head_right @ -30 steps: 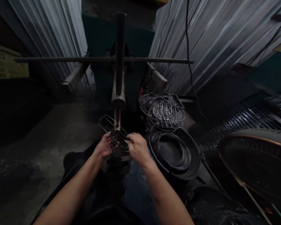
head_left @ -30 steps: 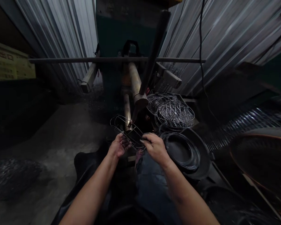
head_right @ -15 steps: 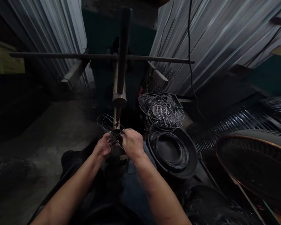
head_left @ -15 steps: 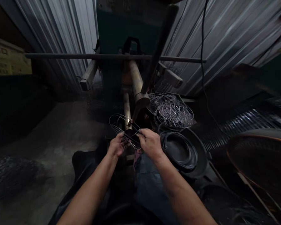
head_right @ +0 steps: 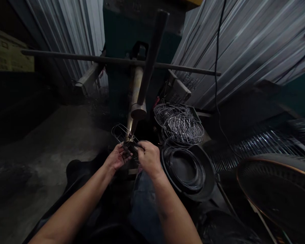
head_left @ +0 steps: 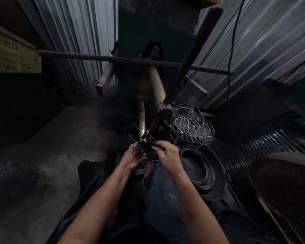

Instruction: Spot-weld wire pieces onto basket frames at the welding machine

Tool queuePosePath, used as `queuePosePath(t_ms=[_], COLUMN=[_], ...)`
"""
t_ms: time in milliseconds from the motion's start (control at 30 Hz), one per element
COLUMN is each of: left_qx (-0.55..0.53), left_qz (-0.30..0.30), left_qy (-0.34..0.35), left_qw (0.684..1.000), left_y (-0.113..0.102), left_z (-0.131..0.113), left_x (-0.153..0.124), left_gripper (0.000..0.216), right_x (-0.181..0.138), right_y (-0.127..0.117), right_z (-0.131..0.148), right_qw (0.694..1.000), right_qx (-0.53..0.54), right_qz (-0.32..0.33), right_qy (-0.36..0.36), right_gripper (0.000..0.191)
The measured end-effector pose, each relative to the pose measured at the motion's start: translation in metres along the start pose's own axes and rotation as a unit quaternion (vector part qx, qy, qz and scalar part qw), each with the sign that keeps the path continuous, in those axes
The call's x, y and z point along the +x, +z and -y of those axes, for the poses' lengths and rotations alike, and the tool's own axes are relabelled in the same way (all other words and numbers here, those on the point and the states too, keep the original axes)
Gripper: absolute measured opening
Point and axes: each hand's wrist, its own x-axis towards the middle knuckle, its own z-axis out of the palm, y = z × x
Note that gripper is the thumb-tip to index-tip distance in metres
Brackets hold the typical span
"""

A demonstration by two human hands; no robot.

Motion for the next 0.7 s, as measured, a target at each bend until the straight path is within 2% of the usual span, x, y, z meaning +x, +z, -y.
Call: queuePosePath(t_ms=[167,300,500,600,633,667,700], left_qx=[-0.023,-0.033,-0.012,0.100,0.144,0.196,0.256], left_qz=[0.008,-0.009,-0.018,-0.058,-0.082,-0.107,-0.128], left_qy=[-0.019,-0.031,-0.023,0.037,0.075,0.137,0.219], left_qw=[1.000,0.999,1.000,0.993,0.983,0.965,0.933], left_y=[0.004,0.009,0.010,-0.002,-0.009,-0.015,-0.022], left_z=[0.000,0.000,0.002,0.005,0.006,0.008,0.009], left_x=[0.004,0.006,0.007,0.002,0.000,-0.002,-0.005], left_gripper=[0.026,0.031,0.033,0.046,0.050,0.052,0.055], right_x=[0.013,0.024,0.030,0.021,0.016,0.009,0.002], right_y=[0.000,-0.002,-0.001,-0.009,-0.013,-0.018,-0.023], right_z=[0.005,0.008,0.012,0.006,0.001,-0.005,-0.012], right_qw=[0.999,0.997,0.997,0.999,0.999,0.998,0.995], right_qx=[-0.026,-0.059,-0.057,-0.018,0.007,0.039,0.075], right_qz=[0.013,0.029,0.029,0.028,0.029,0.030,0.030], right_qy=[0.014,0.031,0.044,0.035,0.035,0.041,0.053], right_gripper=[0.014,0.014,0.014,0.012,0.011,0.010,0.011])
